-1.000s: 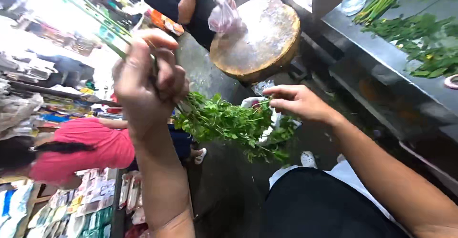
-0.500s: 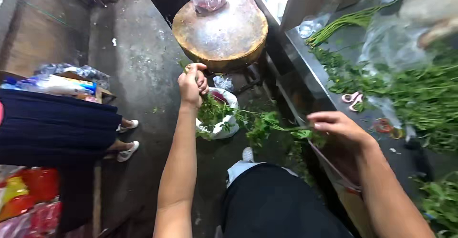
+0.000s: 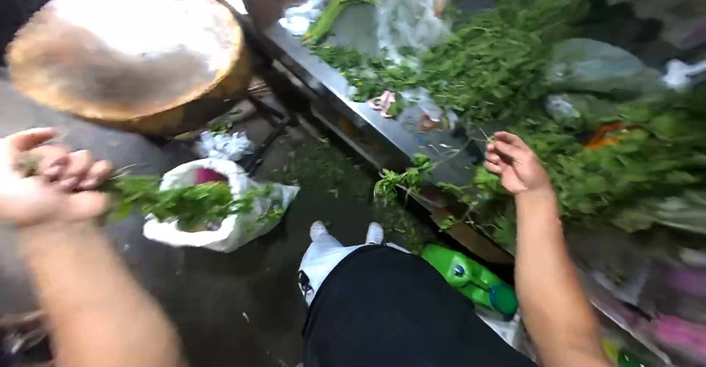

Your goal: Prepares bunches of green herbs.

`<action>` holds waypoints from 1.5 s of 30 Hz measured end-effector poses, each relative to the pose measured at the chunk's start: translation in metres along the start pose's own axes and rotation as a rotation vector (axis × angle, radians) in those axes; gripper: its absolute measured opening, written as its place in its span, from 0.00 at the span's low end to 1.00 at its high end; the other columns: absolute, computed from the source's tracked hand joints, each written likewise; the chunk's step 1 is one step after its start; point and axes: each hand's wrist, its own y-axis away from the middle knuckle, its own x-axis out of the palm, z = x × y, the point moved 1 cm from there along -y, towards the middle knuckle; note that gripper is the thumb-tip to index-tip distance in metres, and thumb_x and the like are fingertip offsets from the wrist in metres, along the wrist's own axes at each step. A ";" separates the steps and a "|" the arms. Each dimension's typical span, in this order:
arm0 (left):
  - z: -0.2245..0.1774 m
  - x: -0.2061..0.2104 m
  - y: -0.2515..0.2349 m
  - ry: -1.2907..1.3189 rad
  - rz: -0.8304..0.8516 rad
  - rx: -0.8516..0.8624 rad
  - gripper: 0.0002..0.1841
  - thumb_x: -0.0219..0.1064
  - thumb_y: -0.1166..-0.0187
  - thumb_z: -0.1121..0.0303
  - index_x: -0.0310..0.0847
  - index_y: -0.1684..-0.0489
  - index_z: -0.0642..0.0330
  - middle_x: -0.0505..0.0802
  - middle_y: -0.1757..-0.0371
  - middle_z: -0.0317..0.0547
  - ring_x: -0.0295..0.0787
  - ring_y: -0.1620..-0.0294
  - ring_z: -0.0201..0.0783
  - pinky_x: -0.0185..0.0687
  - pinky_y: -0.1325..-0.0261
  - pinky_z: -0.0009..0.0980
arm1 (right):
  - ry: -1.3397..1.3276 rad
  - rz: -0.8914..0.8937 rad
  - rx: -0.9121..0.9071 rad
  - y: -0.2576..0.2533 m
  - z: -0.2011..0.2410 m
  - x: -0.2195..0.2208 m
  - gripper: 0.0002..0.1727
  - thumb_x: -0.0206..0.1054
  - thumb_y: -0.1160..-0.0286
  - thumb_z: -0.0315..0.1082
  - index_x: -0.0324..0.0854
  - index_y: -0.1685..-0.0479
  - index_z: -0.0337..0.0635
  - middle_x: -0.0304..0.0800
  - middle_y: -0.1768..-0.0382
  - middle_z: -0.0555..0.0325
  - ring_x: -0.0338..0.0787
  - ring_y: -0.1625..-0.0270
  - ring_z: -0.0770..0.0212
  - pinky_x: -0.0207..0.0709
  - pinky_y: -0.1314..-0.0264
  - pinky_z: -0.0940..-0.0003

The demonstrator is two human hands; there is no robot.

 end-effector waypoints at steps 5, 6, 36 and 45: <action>0.010 0.124 0.031 -0.265 -0.431 -0.147 0.24 0.35 0.05 0.64 0.69 0.78 0.40 0.69 0.90 0.19 0.61 0.92 0.16 0.61 0.84 0.11 | -0.249 0.105 -0.115 0.013 0.000 -0.038 0.24 0.43 0.20 0.25 0.80 0.35 0.50 0.90 0.48 0.61 0.91 0.48 0.63 0.86 0.39 0.63; 0.023 0.117 0.034 -0.328 -0.273 -0.171 0.21 0.37 0.05 0.58 0.75 0.66 0.38 0.69 0.87 0.18 0.64 0.89 0.18 0.66 0.81 0.16 | -0.280 0.149 -0.141 0.015 0.004 -0.035 0.26 0.43 0.25 0.22 0.81 0.36 0.49 0.90 0.44 0.58 0.91 0.42 0.58 0.84 0.33 0.57; 0.139 0.321 0.141 -0.519 0.240 -0.351 0.05 0.73 0.23 0.72 0.92 0.56 0.57 0.92 0.69 0.34 0.83 0.74 0.23 0.82 0.69 0.22 | -0.619 0.418 0.077 0.032 -0.031 0.123 0.32 0.35 0.14 0.33 0.57 0.09 0.55 0.64 0.12 0.63 0.70 0.16 0.61 0.70 0.21 0.61; 0.146 0.314 0.132 -0.716 0.542 -0.509 0.09 0.66 0.16 0.64 0.91 0.59 0.57 0.89 0.69 0.31 0.81 0.69 0.22 0.79 0.60 0.26 | -0.555 0.310 0.033 0.033 -0.037 0.122 0.28 0.36 0.12 0.34 0.64 0.15 0.55 0.77 0.21 0.63 0.80 0.25 0.63 0.78 0.29 0.63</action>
